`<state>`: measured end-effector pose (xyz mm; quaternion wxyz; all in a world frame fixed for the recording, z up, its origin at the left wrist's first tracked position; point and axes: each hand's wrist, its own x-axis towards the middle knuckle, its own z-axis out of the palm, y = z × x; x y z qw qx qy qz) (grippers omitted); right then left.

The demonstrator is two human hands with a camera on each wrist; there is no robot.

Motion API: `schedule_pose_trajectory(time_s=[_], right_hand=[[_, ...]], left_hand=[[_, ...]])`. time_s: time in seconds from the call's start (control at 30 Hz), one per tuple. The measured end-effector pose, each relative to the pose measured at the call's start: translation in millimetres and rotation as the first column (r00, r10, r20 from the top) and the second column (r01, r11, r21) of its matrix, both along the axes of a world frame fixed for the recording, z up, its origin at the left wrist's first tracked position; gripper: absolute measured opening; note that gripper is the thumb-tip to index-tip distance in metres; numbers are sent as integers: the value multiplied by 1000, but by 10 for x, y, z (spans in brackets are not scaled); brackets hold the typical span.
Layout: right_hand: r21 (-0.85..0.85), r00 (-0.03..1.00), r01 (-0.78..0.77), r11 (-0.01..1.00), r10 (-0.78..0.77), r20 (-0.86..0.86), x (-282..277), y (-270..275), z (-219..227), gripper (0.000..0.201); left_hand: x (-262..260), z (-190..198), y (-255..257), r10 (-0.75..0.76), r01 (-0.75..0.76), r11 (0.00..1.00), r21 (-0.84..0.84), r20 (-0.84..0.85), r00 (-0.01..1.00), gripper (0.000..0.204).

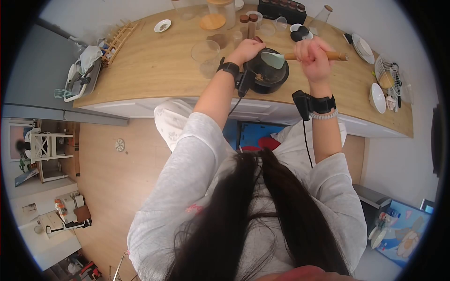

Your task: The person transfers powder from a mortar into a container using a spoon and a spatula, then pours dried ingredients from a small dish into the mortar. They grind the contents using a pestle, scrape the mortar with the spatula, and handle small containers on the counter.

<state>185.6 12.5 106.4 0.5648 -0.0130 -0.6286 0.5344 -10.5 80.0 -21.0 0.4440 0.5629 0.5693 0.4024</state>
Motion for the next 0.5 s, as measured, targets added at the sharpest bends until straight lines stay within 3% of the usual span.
schedule_pose_trajectory(time_s=[0.37,0.5], right_hand=[[57,999,43,997,-44,15,-47,-7,-8,33],[-20,1000,-10,1000,10,22,-1,-13,19,33]], left_hand=[[6,-43,41,-13,13,1000,16,15,1000,35],[-16,-60,47,-8,8,1000,26,-18,1000,35]])
